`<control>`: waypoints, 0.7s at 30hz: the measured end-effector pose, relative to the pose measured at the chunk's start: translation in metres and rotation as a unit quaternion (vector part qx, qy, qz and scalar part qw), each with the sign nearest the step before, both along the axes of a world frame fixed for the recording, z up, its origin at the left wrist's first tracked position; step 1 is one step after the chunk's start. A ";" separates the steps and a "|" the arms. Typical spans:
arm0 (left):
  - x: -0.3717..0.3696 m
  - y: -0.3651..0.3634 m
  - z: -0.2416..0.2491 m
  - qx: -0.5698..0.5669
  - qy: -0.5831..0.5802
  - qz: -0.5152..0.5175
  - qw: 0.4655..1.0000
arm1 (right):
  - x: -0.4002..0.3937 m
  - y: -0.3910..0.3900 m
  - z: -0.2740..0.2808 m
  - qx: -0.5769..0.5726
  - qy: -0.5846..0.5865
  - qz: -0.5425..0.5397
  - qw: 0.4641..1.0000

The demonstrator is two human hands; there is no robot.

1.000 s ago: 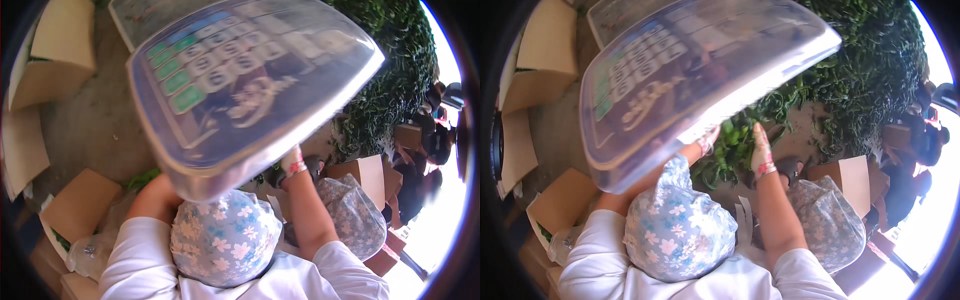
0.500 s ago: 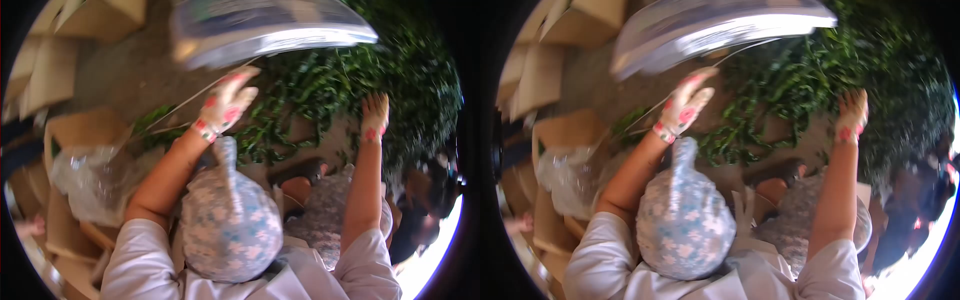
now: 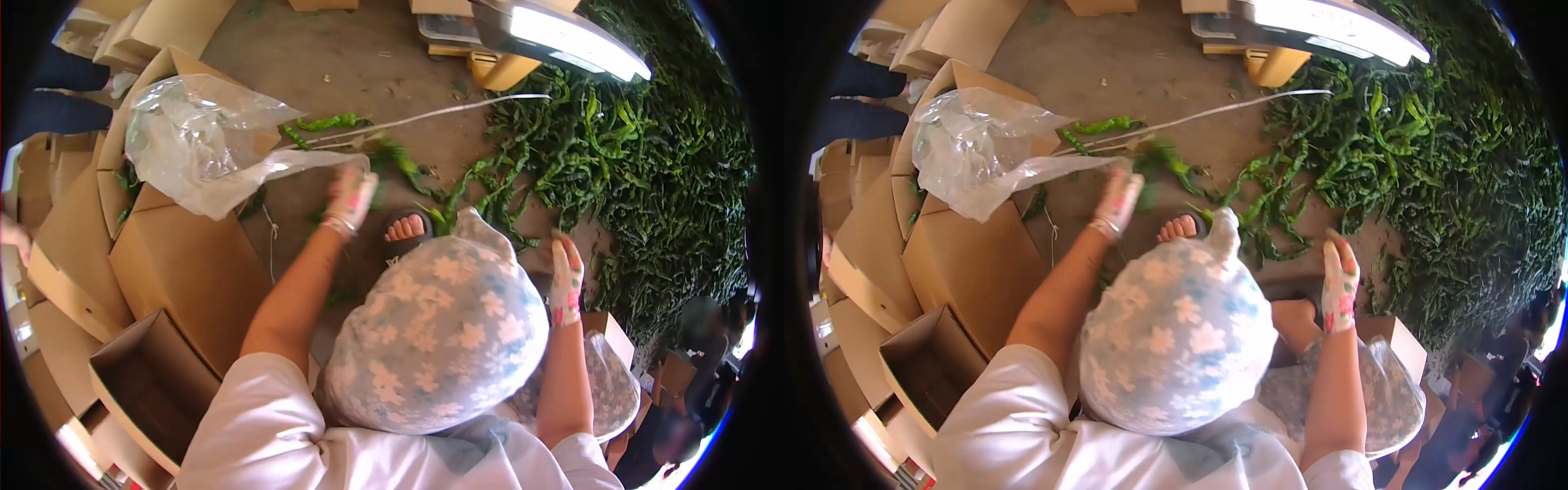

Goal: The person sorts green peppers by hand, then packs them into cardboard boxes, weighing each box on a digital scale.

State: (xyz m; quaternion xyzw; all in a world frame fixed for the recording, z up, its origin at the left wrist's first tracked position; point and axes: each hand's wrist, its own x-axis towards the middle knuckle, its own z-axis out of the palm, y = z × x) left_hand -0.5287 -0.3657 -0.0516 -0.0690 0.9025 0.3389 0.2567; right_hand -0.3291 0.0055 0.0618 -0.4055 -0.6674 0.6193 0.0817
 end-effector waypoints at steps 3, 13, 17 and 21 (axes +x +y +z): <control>0.006 0.004 0.058 0.177 0.074 0.040 0.981 | 0.005 -0.014 0.016 -0.071 -0.018 0.018 0.997; 0.003 -0.044 0.036 0.002 0.189 -0.045 0.981 | -0.018 -0.017 0.020 -0.033 -0.125 0.059 0.990; 0.084 -0.079 0.032 -0.168 0.220 0.213 0.937 | -0.017 -0.023 0.021 -0.043 -0.112 0.040 0.992; 0.158 -0.088 -0.019 -0.035 -0.111 0.572 0.812 | -0.019 -0.027 0.020 -0.029 -0.110 0.060 0.992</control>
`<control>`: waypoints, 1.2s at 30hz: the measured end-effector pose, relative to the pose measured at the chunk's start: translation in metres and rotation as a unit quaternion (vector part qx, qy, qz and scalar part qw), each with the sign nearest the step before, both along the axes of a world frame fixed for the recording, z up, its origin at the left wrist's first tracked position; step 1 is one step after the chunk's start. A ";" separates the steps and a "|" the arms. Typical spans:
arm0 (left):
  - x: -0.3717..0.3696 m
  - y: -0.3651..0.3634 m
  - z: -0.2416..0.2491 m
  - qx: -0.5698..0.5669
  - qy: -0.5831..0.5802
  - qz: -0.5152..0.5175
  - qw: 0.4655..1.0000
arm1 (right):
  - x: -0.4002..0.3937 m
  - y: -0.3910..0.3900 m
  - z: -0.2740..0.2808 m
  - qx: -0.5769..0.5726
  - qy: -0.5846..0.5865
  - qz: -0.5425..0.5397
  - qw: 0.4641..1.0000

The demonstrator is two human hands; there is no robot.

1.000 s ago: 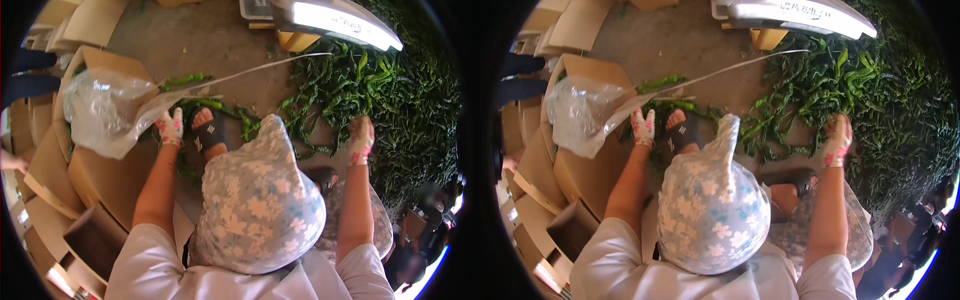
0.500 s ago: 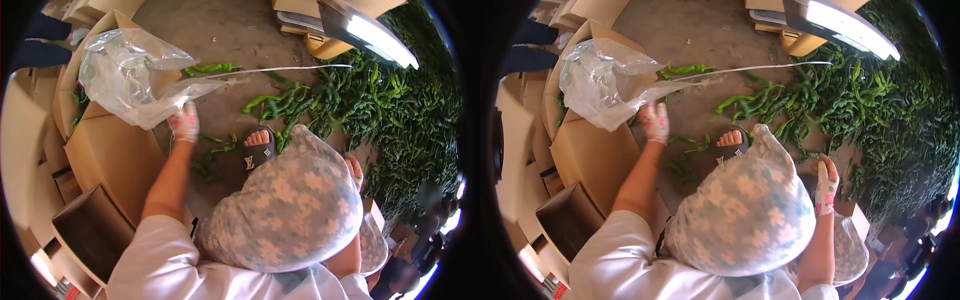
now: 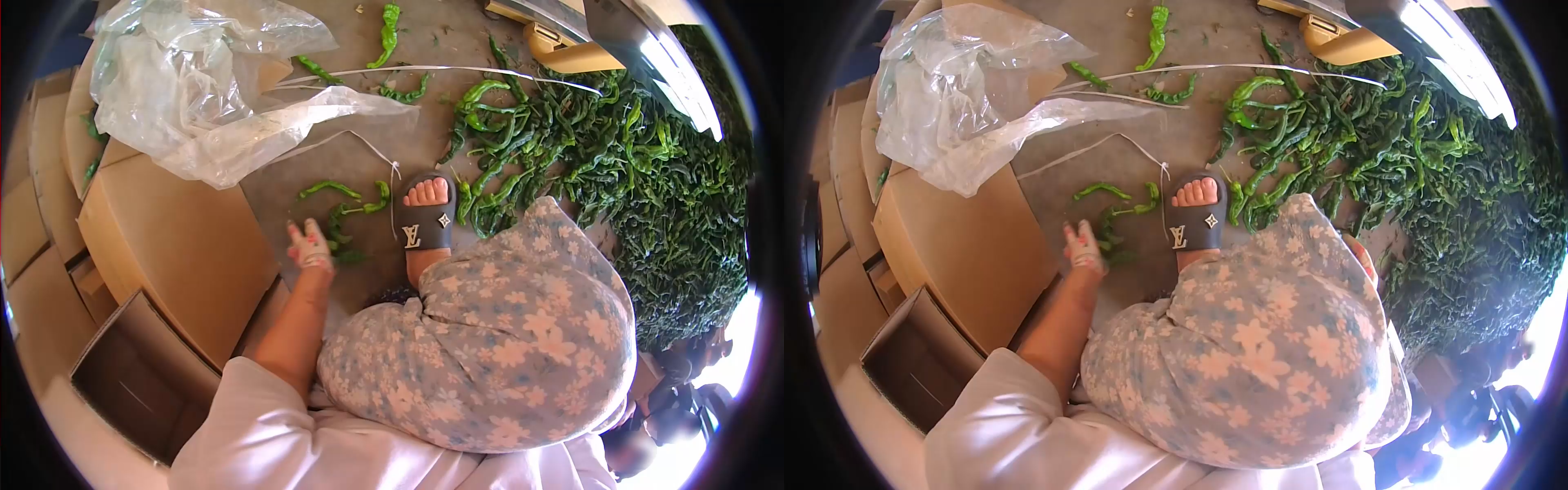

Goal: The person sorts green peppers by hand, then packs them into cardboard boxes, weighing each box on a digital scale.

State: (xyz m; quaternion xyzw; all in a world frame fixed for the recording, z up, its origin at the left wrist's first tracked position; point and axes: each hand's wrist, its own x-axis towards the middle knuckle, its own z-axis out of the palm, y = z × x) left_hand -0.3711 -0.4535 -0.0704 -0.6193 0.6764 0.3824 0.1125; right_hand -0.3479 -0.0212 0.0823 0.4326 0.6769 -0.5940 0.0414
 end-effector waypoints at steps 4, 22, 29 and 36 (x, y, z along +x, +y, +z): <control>-0.076 0.087 0.008 0.164 0.289 -0.273 0.903 | -0.001 -0.006 -0.003 0.011 0.006 0.021 1.000; 0.080 -0.012 0.056 -0.147 -0.058 -0.736 0.659 | 0.001 -0.027 0.012 0.107 0.074 0.198 0.972; 0.013 -0.019 0.004 -0.207 0.072 -0.740 0.636 | -0.051 -0.043 0.006 0.220 0.014 0.421 0.880; -0.250 0.011 0.005 -0.281 0.091 -0.719 0.629 | -0.172 -0.094 -0.053 0.204 0.165 0.523 0.811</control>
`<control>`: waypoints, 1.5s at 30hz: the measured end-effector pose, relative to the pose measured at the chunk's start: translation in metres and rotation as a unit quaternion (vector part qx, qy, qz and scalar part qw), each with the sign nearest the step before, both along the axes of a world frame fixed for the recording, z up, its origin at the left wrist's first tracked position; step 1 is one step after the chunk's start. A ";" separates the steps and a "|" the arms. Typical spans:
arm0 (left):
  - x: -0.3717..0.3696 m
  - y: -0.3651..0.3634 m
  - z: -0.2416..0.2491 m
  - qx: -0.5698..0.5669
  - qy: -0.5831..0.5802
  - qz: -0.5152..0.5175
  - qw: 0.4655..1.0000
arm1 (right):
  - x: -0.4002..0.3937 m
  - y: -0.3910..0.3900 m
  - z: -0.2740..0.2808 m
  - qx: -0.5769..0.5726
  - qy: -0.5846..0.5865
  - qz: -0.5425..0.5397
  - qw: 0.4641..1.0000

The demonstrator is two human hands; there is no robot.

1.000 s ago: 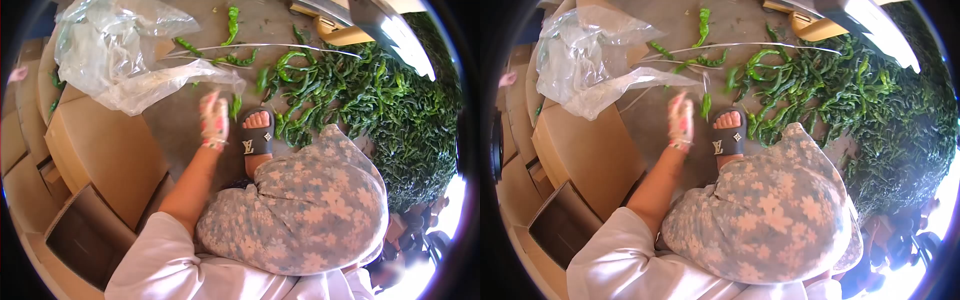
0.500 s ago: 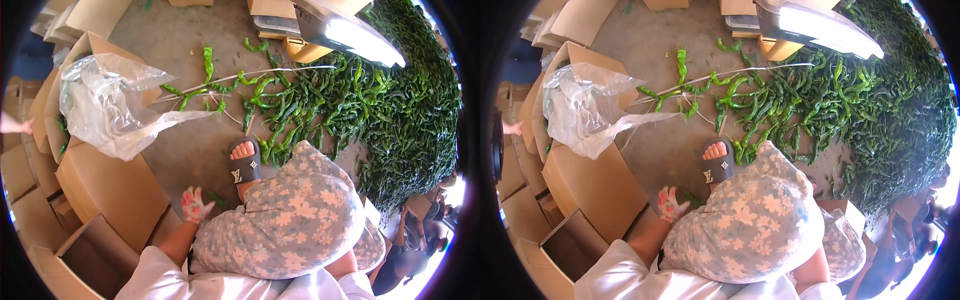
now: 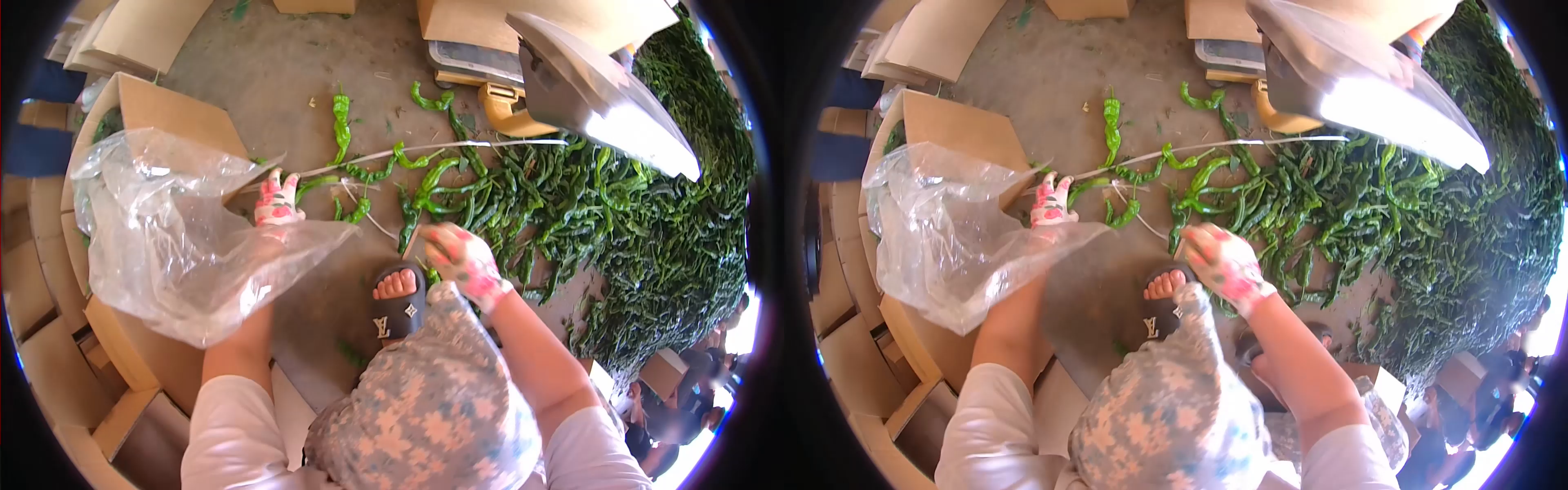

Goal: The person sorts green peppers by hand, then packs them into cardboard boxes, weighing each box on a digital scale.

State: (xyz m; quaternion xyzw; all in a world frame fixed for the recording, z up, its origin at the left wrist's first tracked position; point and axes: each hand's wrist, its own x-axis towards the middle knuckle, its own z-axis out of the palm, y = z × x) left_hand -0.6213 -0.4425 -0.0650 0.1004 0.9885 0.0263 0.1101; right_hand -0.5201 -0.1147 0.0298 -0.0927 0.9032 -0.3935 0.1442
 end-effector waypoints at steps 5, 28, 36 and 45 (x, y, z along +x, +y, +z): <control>-0.027 -0.001 -0.013 0.082 0.098 -0.041 0.991 | -0.146 -0.085 -0.055 0.130 0.208 0.146 0.958; 0.055 0.209 0.104 0.534 -0.060 -0.022 0.843 | 0.055 0.225 0.068 0.355 0.166 -0.280 0.876; 0.301 0.015 0.058 0.027 -0.321 0.226 0.919 | 0.168 0.155 -0.032 0.089 0.152 -0.175 0.969; 0.212 0.034 0.028 0.382 -0.073 0.292 0.874 | 0.183 0.112 0.075 0.149 -0.134 -0.216 0.956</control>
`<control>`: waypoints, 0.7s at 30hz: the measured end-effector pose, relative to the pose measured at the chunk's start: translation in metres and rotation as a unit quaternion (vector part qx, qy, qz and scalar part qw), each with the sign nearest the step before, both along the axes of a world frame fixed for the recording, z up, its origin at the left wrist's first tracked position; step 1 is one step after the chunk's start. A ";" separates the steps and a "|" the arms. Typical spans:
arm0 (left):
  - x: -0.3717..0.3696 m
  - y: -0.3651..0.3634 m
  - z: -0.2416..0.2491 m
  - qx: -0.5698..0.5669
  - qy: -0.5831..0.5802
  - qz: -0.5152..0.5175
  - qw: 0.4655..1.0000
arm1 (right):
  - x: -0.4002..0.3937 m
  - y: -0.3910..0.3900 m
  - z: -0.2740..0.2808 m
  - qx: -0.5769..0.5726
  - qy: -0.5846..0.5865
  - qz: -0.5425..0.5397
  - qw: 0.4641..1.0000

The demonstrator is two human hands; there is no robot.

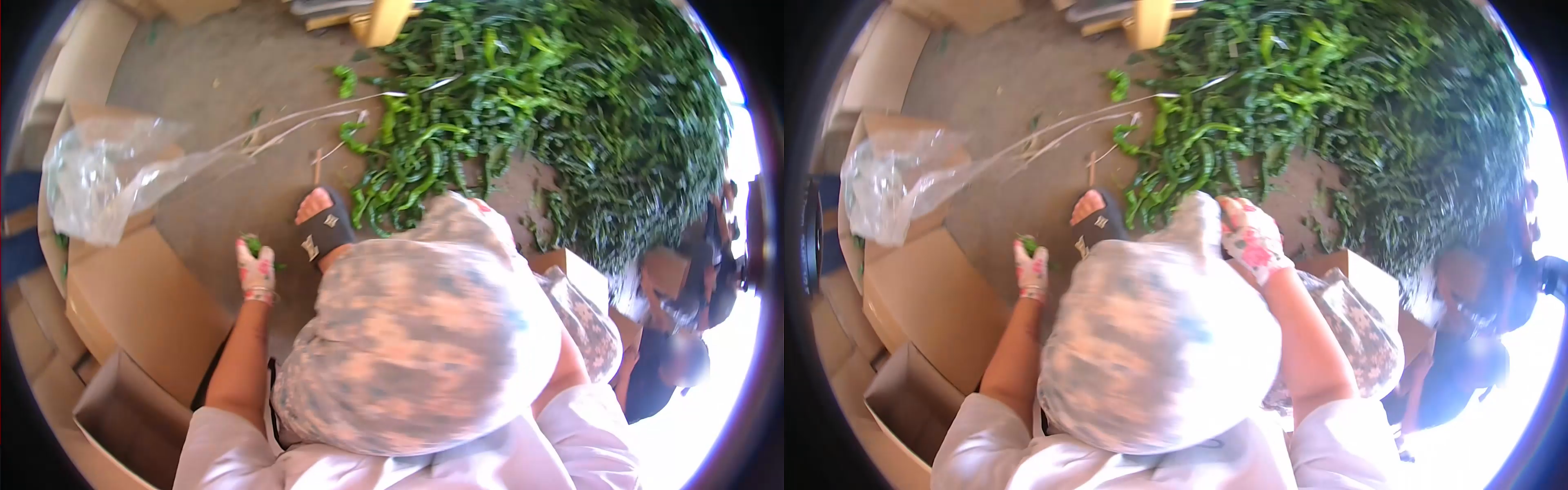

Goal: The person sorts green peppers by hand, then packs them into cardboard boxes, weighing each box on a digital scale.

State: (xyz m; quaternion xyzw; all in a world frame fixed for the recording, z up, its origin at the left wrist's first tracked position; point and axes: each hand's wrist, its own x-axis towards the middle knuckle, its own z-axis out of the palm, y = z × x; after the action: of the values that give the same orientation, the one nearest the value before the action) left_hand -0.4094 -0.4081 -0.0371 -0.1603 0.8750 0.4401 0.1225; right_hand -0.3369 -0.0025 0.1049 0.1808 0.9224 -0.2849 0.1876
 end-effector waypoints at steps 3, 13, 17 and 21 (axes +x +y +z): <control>-0.081 0.042 0.080 0.180 -0.045 -0.023 0.982 | 0.009 -0.001 -0.006 0.006 -0.019 0.006 1.000; -0.189 0.187 0.316 0.045 -0.130 -0.522 0.842 | -0.007 0.108 0.046 0.079 -0.059 0.121 0.988; -0.171 0.230 0.298 0.018 -0.172 -0.570 0.803 | 0.051 0.233 0.114 0.001 -0.086 -0.071 0.994; -0.138 0.239 0.235 -0.004 -0.256 -0.550 0.795 | 0.183 0.282 0.110 0.046 -0.224 -0.144 0.963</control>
State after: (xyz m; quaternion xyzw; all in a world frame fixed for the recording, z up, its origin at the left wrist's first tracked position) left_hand -0.5478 -0.1692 0.1981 0.2402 0.7541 0.2384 0.5629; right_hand -0.1542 0.2799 0.2154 0.3791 0.8331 -0.2184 0.3385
